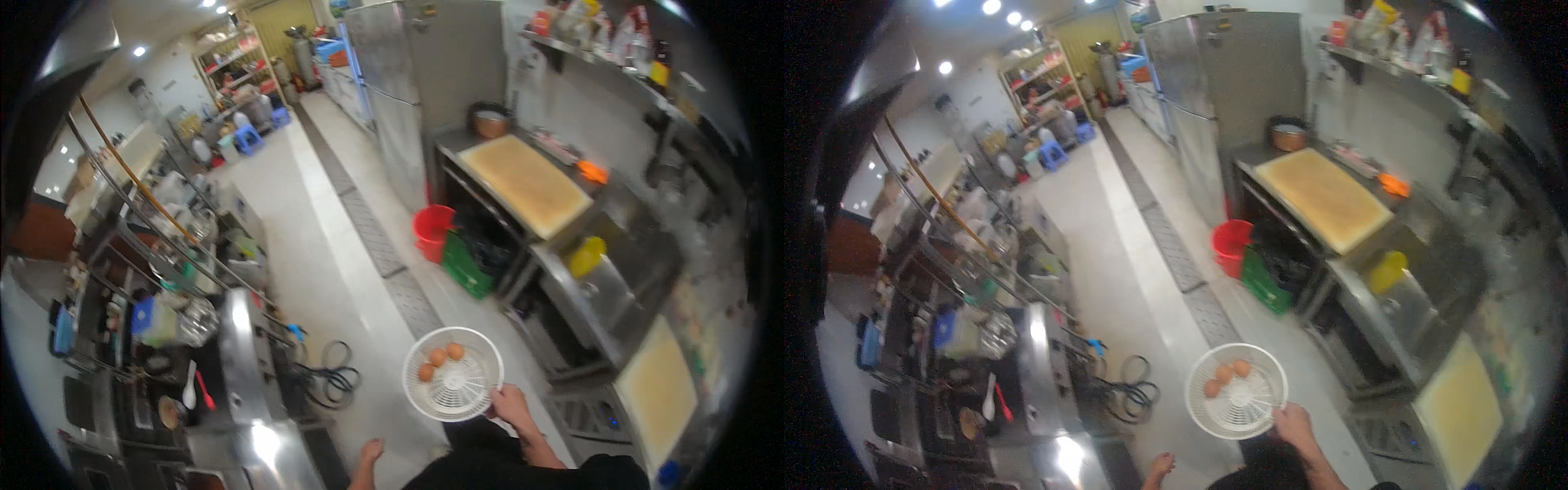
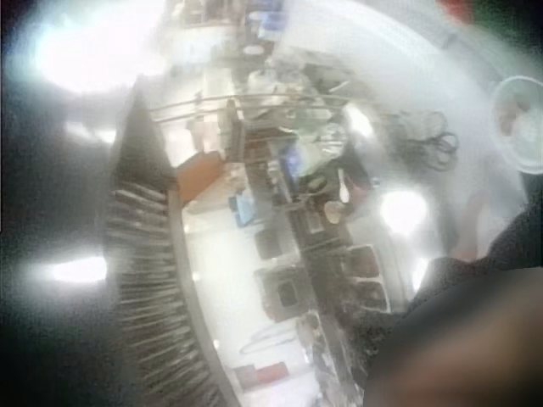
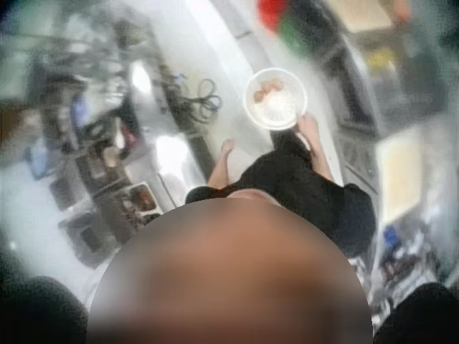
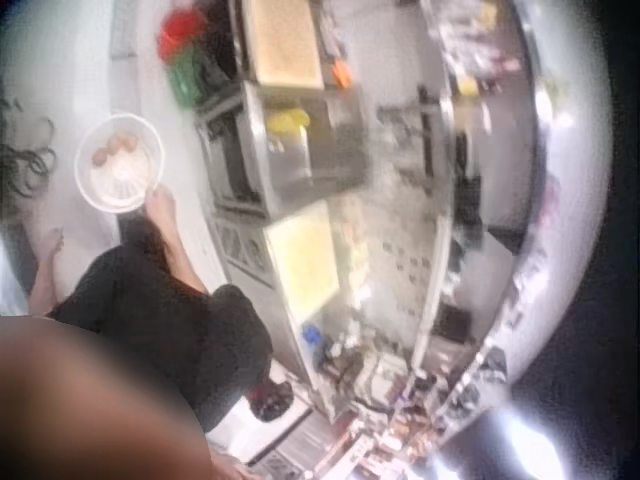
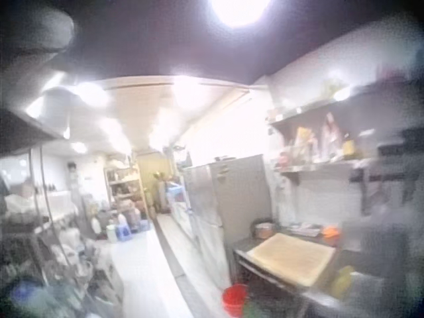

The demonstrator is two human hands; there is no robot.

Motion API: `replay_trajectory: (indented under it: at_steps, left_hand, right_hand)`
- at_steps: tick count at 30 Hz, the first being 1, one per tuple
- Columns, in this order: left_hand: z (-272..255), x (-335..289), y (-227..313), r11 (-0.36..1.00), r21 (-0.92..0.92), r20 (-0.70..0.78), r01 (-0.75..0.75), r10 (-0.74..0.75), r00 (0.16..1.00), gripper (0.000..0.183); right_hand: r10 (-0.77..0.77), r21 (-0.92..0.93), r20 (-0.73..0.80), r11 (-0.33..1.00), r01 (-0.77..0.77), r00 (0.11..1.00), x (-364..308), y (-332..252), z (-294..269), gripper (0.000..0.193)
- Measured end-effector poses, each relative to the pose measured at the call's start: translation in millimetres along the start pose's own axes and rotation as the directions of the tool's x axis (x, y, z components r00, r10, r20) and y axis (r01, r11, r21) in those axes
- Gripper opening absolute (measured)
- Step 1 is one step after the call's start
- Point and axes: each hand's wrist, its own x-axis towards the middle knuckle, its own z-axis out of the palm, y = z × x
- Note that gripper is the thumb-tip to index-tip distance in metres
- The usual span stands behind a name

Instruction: The person retrieves eggs from a carton, places them into a white basket, and then transfers them into a metal pot in the sink. The person handles the eggs one by one and moves between the storage area and the sink.

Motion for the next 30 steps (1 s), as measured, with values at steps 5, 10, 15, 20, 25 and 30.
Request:
replay_trajectory:
  at_steps: [5,10,15,20,25,30]
  left_hand:
    - [-94.1,80.0,134.3,0.942,-0.294,-0.105,0.16,-0.199,0.974,0.054]
    - [-139.7,129.1,252.4,0.909,-0.314,-0.046,0.273,-0.302,0.952,0.054]
    - [-175.3,215.2,353.0,0.927,-0.239,0.009,0.291,-0.297,0.955,0.056]
    - [-267.6,338.8,456.5,0.94,-0.164,0.057,0.3,-0.295,0.954,0.058]
    - [-419.0,465.6,550.0,0.955,-0.036,0.072,0.296,-0.293,0.953,0.06]
    - [-597.8,632.3,672.2,0.963,0.23,0.063,0.14,-0.158,0.985,0.062]
  right_hand:
    - [0.035,-0.101,0.118,0.995,-0.023,0.992,179.3,-118.8,47.4,0.043]
    - [-0.179,-0.121,0.183,0.972,0.203,0.967,319.4,-328.7,57.9,0.043]
    - [-0.332,-0.113,0.353,0.913,0.392,0.875,458.4,-495.5,86.8,0.039]
    - [-0.245,-0.067,0.471,0.948,0.311,0.847,605.3,-604.2,158.9,0.044]
    - [-0.078,0.024,0.514,0.997,0.076,0.854,722.2,-698.9,235.1,0.04]
    - [-0.139,0.04,0.497,0.99,0.138,0.857,826.1,-792.6,298.7,0.04]
